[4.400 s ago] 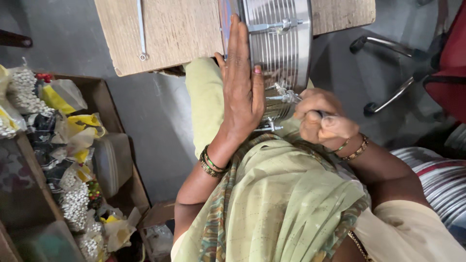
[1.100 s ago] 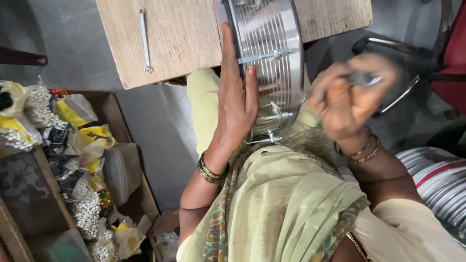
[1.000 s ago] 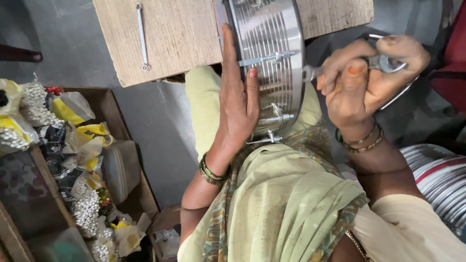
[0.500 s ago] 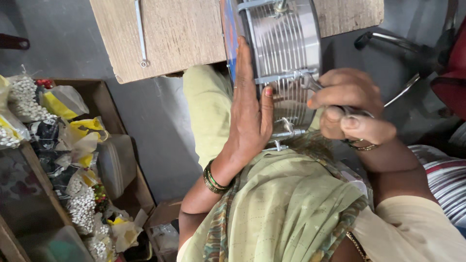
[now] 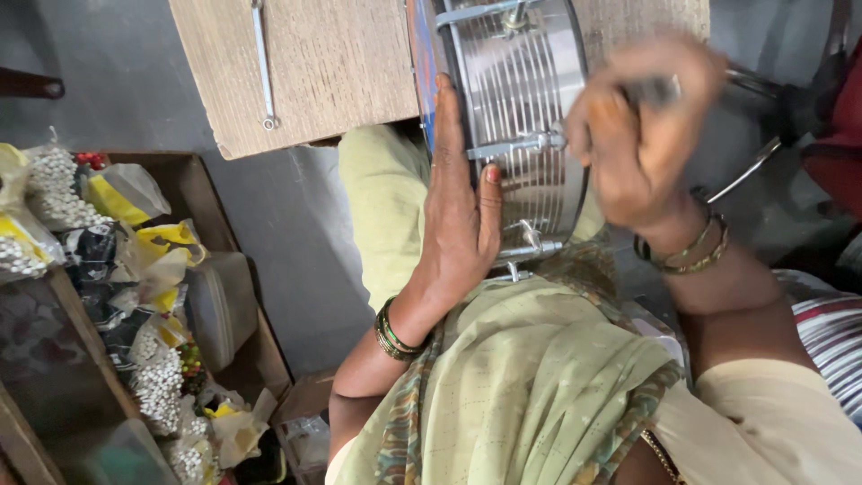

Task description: The person uses a wrench to tighten bolts around the side of a metal drum, turning the object over and repositioning it between adjustments.

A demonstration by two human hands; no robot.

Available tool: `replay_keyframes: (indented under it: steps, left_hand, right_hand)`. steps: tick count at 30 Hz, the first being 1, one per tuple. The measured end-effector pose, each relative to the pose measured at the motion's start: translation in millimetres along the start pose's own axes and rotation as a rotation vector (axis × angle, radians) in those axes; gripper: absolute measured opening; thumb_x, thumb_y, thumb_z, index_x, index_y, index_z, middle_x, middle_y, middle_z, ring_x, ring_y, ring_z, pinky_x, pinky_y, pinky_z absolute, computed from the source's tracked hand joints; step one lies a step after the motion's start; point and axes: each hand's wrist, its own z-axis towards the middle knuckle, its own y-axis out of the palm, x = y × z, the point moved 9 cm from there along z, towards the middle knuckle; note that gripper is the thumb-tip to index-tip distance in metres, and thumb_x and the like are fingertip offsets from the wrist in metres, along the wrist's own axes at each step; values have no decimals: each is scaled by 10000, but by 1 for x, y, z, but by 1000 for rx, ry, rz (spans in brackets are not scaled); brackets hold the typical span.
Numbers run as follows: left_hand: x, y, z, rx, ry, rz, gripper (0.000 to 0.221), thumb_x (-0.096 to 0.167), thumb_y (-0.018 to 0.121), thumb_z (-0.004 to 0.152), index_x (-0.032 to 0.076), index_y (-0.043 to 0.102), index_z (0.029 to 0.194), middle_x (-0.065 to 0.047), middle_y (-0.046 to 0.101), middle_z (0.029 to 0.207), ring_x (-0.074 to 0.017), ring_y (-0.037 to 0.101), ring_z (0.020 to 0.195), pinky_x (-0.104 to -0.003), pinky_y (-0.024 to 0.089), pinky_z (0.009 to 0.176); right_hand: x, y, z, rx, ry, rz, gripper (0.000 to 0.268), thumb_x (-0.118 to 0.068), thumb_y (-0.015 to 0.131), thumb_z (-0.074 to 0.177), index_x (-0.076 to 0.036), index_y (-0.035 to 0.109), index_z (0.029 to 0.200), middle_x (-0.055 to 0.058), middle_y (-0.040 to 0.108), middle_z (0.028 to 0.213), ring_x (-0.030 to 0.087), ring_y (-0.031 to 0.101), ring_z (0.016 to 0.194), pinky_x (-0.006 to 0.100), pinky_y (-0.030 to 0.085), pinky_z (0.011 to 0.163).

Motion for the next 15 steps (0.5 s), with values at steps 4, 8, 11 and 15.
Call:
replay_keyframes:
  steps: [4, 8, 11, 15]
  left_hand:
    - [0, 0, 2, 15, 9, 12, 569, 147, 373, 1213, -31, 39, 1639, -243, 115, 1724, -352, 152, 1641, -403, 178, 1380]
    - [-3, 0, 6, 20, 1, 4, 606, 148, 372, 1193, -29, 54, 1678, -252, 123, 1720, -361, 160, 1630, -411, 195, 1360]
    - [-5, -1, 10, 37, 22, 16, 602, 142, 376, 1178, -28, 74, 1671, -241, 145, 1764, -359, 184, 1620, -432, 211, 1391]
    - [-5, -5, 7, 60, 33, 10, 612, 119, 410, 1152, -38, 100, 1656, -248, 151, 1750, -376, 206, 1649, -424, 224, 1360]
  right_hand:
    - [20, 4, 18, -18, 228, 81, 449, -98, 435, 1251, -98, 137, 1587, 61, 570, 728, 89, 439, 505, 206, 377, 488]
    - [45, 2, 16, 20, 325, 203, 584, -129, 459, 1269, -105, 58, 1693, 78, 610, 785, 96, 448, 512, 213, 396, 508]
    - [43, -15, 11, 117, 180, 332, 590, -145, 493, 1295, -135, 62, 1697, 121, 611, 842, 138, 462, 552, 238, 412, 547]
    - [47, -48, -14, 317, 96, 390, 586, -267, 511, 1244, -140, 96, 1637, 153, 652, 821, 130, 478, 514, 232, 379, 485]
